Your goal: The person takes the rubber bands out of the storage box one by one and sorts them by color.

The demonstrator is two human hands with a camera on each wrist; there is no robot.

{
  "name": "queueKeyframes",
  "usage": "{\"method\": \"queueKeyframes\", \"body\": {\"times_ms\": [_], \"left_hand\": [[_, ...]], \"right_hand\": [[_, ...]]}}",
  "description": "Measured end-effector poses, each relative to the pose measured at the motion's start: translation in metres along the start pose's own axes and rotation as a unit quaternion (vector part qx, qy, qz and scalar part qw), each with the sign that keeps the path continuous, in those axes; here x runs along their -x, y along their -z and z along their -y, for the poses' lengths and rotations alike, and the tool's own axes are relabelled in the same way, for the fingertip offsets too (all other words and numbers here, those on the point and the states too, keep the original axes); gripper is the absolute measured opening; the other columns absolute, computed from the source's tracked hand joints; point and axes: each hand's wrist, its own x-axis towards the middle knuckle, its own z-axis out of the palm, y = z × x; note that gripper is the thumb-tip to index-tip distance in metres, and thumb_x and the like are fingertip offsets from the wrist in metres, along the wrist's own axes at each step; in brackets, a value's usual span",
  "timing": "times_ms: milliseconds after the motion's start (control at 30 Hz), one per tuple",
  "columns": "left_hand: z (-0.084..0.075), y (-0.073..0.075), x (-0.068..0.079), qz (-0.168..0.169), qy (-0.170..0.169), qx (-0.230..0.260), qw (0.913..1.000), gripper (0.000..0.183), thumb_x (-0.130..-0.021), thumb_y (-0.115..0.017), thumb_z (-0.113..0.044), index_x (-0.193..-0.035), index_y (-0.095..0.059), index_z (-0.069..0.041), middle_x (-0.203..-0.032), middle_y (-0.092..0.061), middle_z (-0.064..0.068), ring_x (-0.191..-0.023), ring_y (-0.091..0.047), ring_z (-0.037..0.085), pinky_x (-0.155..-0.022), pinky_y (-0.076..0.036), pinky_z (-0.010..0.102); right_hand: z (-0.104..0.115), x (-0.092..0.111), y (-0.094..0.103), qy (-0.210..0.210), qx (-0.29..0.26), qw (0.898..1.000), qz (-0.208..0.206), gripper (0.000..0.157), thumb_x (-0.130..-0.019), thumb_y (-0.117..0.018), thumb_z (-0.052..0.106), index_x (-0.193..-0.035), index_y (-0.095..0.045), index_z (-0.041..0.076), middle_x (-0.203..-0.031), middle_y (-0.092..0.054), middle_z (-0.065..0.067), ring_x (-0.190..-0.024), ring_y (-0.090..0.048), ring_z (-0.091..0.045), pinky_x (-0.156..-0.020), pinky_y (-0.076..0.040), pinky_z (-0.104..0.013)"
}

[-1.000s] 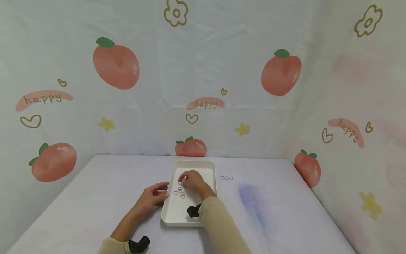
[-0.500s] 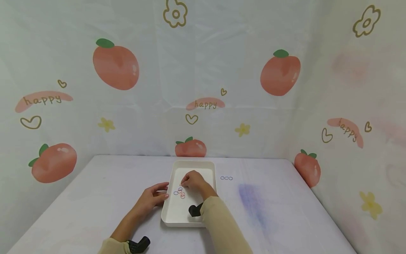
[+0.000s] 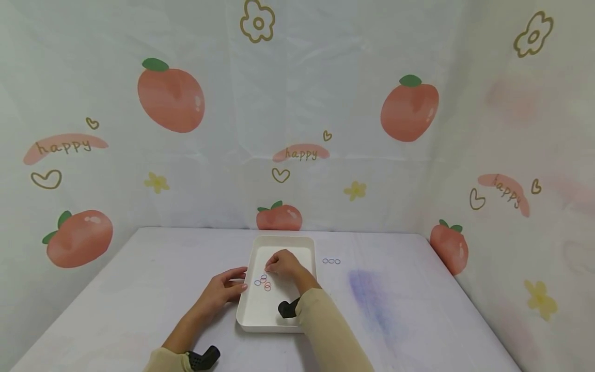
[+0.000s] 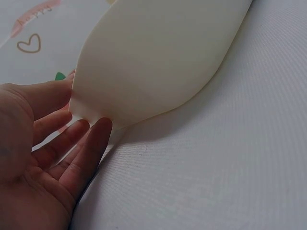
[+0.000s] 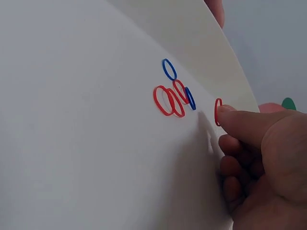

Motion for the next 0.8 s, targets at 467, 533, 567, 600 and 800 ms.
{"method": "queueKeyframes", "body": {"times_ms": [467,533,567,600,800], "left_hand": [[0.006,0.001,-0.004,0.001,0.006,-0.003,1.0,0.054,-0.09,-0.07,-0.018,-0.138,-0.051,-0.003,-0.127,-0.058,0.018,-0.102,-0.065,0.027,-0.079,-0.055,0.037],[0.006,0.001,-0.004,-0.002,0.007,-0.009,0.9999,0.054,-0.09,-0.071,-0.019,-0.138,-0.052,-0.004,-0.127,-0.058,0.017,-0.102,-0.065,0.027,-0.079,-0.055,0.037],[0.007,0.001,-0.005,-0.003,0.008,-0.01,0.9999,0.054,-0.09,-0.071,-0.019,-0.138,-0.052,-0.004,-0.127,-0.058,0.017,-0.102,-0.064,0.027,-0.078,-0.055,0.037],[0.007,0.001,-0.005,-0.004,0.009,-0.012,0.9999,0.054,-0.09,-0.071,-0.019,-0.138,-0.052,-0.004,-0.127,-0.059,0.017,-0.102,-0.064,0.026,-0.078,-0.055,0.037],[0.006,0.0,-0.004,-0.006,0.01,-0.014,0.9998,0.053,-0.09,-0.071,-0.018,-0.137,-0.053,-0.004,-0.126,-0.059,0.017,-0.102,-0.064,0.027,-0.08,-0.055,0.037]], "right_hand": [[0.003,0.004,0.012,0.031,-0.006,0.999,0.004,0.008,-0.088,-0.072,0.013,-0.086,-0.072,0.006,-0.077,-0.063,0.0,-0.069,-0.053,-0.014,-0.06,-0.042,-0.025],[0.005,0.005,0.015,0.039,-0.001,0.999,0.0,0.008,-0.089,-0.072,0.013,-0.086,-0.072,0.006,-0.078,-0.063,0.001,-0.069,-0.052,-0.014,-0.06,-0.042,-0.025],[0.007,0.005,0.016,0.042,0.001,0.999,-0.003,0.007,-0.089,-0.072,0.013,-0.086,-0.072,0.006,-0.078,-0.063,0.001,-0.07,-0.052,-0.014,-0.061,-0.043,-0.025],[0.009,0.006,0.018,0.044,0.002,0.999,-0.005,0.007,-0.089,-0.071,0.013,-0.086,-0.071,0.006,-0.078,-0.063,0.001,-0.07,-0.052,-0.014,-0.061,-0.043,-0.025],[0.016,0.008,0.027,0.049,0.014,0.998,-0.026,0.006,-0.089,-0.07,0.012,-0.086,-0.071,0.008,-0.079,-0.063,0.002,-0.073,-0.053,-0.015,-0.065,-0.045,-0.026]]}}
